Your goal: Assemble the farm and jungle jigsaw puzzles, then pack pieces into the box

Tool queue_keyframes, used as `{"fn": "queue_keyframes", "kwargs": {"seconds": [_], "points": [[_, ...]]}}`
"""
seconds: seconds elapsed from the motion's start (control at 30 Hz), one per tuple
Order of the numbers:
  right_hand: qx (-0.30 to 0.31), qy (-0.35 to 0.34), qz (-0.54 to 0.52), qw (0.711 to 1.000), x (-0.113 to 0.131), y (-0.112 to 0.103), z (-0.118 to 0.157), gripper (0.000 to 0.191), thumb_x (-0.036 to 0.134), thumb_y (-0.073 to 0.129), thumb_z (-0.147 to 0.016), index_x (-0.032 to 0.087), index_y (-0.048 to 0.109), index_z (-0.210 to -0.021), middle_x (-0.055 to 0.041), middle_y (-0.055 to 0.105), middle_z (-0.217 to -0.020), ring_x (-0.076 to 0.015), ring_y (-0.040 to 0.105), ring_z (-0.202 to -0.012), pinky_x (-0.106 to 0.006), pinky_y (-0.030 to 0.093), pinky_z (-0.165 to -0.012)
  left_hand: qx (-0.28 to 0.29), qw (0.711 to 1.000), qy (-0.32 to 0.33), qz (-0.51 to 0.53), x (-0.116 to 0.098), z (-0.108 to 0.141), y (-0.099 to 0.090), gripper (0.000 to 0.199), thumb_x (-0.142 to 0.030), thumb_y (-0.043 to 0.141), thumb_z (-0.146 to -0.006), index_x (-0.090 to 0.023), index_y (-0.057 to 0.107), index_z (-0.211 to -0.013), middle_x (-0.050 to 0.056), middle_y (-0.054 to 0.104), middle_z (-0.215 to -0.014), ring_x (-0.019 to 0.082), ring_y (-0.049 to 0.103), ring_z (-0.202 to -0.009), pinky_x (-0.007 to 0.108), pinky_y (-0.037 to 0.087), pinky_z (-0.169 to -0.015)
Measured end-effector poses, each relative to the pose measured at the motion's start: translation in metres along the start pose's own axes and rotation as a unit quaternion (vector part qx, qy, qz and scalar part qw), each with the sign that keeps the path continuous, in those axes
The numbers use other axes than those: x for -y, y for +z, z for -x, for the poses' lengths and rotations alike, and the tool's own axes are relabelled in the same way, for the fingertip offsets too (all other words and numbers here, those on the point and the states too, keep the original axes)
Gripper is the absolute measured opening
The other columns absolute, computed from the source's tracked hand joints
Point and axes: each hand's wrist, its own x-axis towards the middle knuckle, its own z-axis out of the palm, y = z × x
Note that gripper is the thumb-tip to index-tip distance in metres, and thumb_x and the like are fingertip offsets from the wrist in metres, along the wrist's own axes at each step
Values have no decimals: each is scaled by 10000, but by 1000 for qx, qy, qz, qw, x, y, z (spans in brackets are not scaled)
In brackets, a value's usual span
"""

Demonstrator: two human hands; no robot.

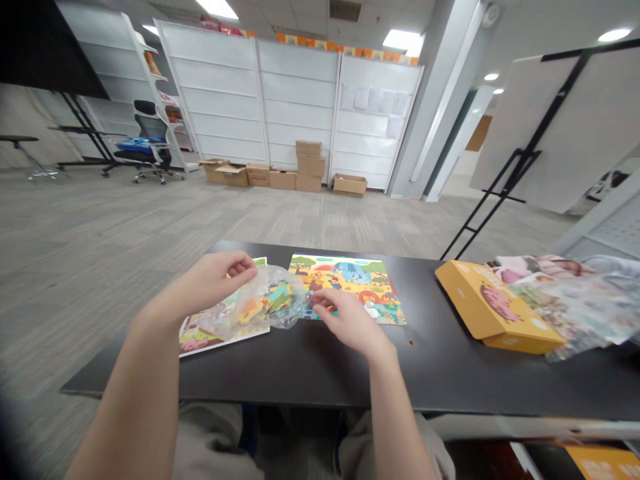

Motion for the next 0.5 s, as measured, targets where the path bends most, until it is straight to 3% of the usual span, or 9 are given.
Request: {"fn": "queue_keyframes", "kwargs": {"seconds": [0.1,0.2,0.33,0.43,0.5], "points": [[-99,35,111,988,-36,-23,9,293,281,583,-910,184,677,-1171,-130,681,-1200,-258,663,-1063,-432,532,-937,-6,999,-13,-33,-1,6,-10,295,-455,507,-853,-214,677,-872,25,738,-827,201,661,-748,296,473,-673],[-129,52,202,969,-61,-32,12,262,236,608,-880,164,702,-1114,-152,673,-1188,-296,624,-1157,-462,475,-1028,69,996,-16,-57,-8,13,-16,225,-410,563,-804,-232,700,-811,3,735,-792,194,659,-732,289,462,-664],[-99,19,221,970,-57,-19,6,263,245,574,-919,177,696,-1142,-141,660,-1229,-275,607,-1184,-437,457,-1055,197,974,-34,-105,-29,23,-18,107,-284,625,-708,-243,722,-726,-18,727,-737,188,664,-704,275,424,-605],[-43,-4,233,972,-42,0,-2,324,236,515,-956,179,663,-1239,-161,575,-1395,-281,524,-1305,-455,414,-1098,181,974,-31,-130,-45,25,-10,220,-369,675,-714,-254,745,-887,-4,747,-849,218,681,-787,290,446,-636],[-1,-4,251,968,-35,11,-5,380,201,467,-967,193,625,-1312,-147,508,-1490,-283,452,-1377,-476,373,-1126,152,981,-1,-122,-52,20,3,367,-456,680,-746,-253,722,-1048,21,750,-995,243,685,-910,314,486,-737]]}}
